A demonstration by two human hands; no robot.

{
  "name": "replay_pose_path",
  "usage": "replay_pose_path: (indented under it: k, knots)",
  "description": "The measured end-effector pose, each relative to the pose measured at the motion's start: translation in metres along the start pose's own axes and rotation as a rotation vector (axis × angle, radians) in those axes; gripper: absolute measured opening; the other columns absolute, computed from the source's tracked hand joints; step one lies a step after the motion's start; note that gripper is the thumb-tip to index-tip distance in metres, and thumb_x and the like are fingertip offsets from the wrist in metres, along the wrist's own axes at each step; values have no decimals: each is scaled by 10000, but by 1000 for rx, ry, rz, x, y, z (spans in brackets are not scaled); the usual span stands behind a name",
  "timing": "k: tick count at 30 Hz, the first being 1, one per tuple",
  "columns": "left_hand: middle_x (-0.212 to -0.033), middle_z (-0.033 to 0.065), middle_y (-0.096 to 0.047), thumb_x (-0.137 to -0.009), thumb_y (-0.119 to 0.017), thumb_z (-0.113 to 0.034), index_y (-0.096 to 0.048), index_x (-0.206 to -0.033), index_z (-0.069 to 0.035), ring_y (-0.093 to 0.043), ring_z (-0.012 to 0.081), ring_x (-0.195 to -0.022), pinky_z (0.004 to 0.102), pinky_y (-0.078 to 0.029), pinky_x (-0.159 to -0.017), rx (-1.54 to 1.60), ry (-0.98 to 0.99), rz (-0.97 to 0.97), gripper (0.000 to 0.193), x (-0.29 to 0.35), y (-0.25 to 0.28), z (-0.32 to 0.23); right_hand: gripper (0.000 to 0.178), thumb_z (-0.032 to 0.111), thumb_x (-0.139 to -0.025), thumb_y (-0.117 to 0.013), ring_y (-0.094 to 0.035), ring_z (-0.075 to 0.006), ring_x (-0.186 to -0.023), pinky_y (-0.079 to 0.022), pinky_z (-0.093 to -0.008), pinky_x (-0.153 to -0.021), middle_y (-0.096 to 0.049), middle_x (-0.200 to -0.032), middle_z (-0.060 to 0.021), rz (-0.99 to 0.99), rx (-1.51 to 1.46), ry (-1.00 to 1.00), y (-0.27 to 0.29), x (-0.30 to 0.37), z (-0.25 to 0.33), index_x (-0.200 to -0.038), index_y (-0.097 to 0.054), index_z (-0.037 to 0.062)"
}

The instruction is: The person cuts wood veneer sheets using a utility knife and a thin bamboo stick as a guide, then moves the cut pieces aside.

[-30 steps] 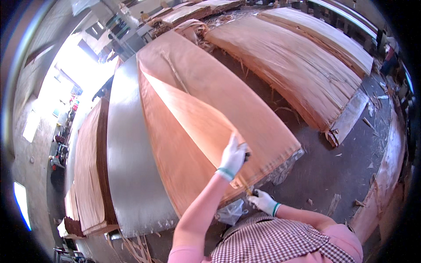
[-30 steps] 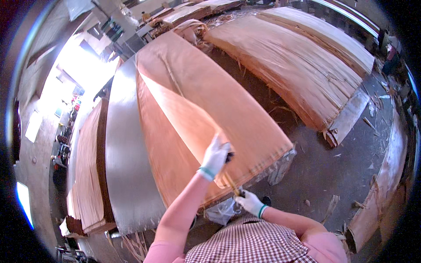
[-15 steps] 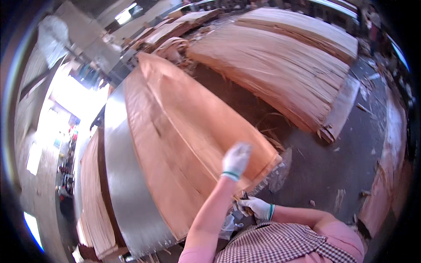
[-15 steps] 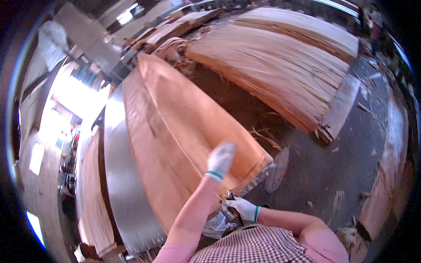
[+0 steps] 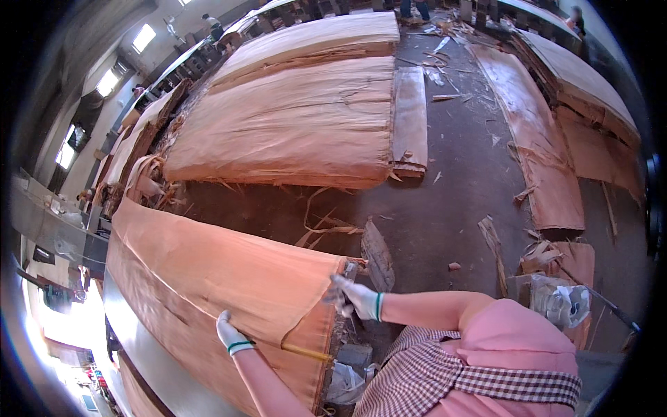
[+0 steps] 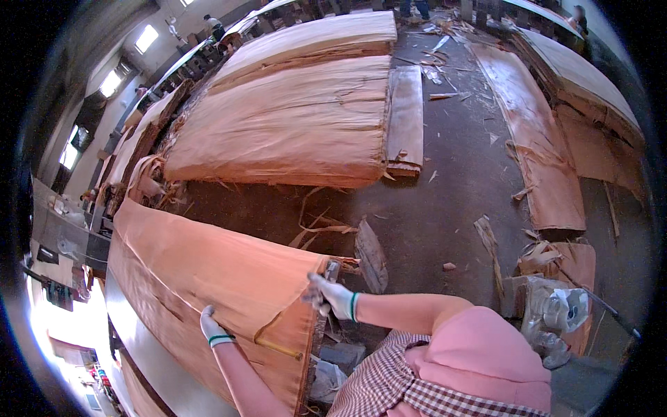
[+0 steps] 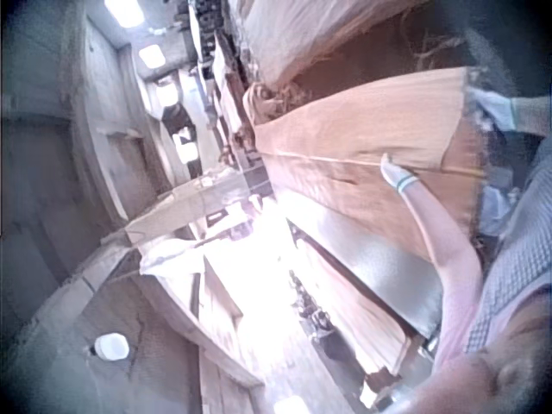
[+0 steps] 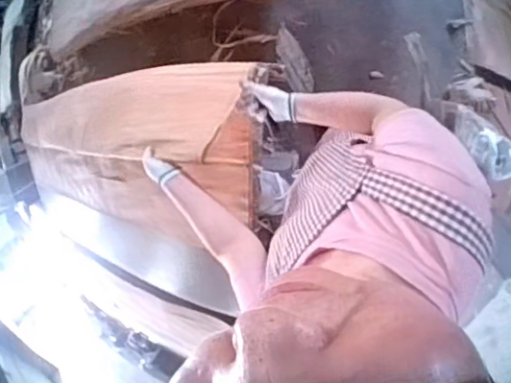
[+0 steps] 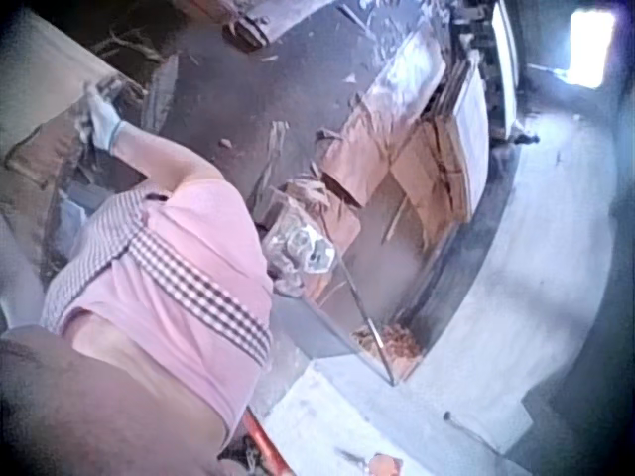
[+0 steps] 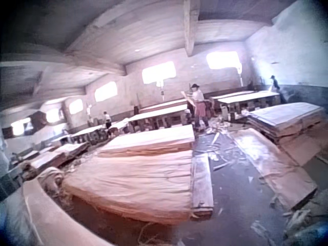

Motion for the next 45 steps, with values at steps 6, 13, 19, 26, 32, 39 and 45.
replay_pose_path:
  k: [6,13,19,26,32,39,45]
  knots:
    - [-886,98,-602,-737,-571,-72,-591,-898,23,-589,220,-786,346,-491,-726,-265,-335,-266,189,-6,33,-22,131,149,-901,-594,-457,-110,-454,-327,-252,-373,-514,-641,-24,-39,-31,432,-8,-45,71,-811,-522,87]
    - [-924,74,-611,-791,-537,-58,-595,-1041,20,-598,199,-826,309,-496,-752,-11,-317,-157,268,33,77,-51,143,153,-896,-610,-450,-74,-468,-326,-234,-405,-479,-600,18,85,198,747,-97,51,73,-793,-545,79]
    - [-984,114,-631,-819,-474,-74,-575,-1093,27,-622,222,-873,325,-510,-795,62,-350,32,309,118,194,-79,147,123,-901,-614,-472,-38,-520,-376,-215,-477,-489,-607,48,218,593,933,-192,162,-52,-789,-572,39]
    - [-1016,121,-631,-808,-464,-41,-559,-1140,26,-624,221,-912,310,-521,-800,228,-338,106,351,208,391,-33,149,70,-840,-684,-441,-116,-503,-370,-273,-475,-447,-572,-64,402,1111,1351,-189,234,-271,-752,-575,18]
    - [-1044,94,-618,-795,-491,0,-555,-1176,12,-609,204,-916,302,-506,-822,174,-348,-78,386,253,567,0,140,44,-838,-662,-606,-173,-630,-474,-281,-595,-636,-767,-101,542,1271,1143,-175,243,-421,-978,-651,34]
    - [-1009,74,-609,-753,-508,-6,-564,-1153,26,-582,186,-856,294,-482,-789,-49,-367,-245,404,248,681,-1,246,119,-912,-597,-653,-128,-867,-511,-267,-788,-688,-947,-68,779,1425,574,-165,214,-524,-1146,-619,48]
    - [-1030,97,-617,-695,-482,39,-561,-1156,38,-599,211,-864,296,-492,-797,51,-375,-252,468,253,714,-7,183,120,-916,-598,-558,-55,-764,-477,-237,-717,-653,-861,15,659,1230,630,-208,177,-512,-1065,-646,26]
Point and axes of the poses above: each hand's wrist, its own x-axis away from the middle knuckle, its own y-axis out of the back of the hand, z = x × y, the point moved 9 cm from there along -x, towards the middle knuckle
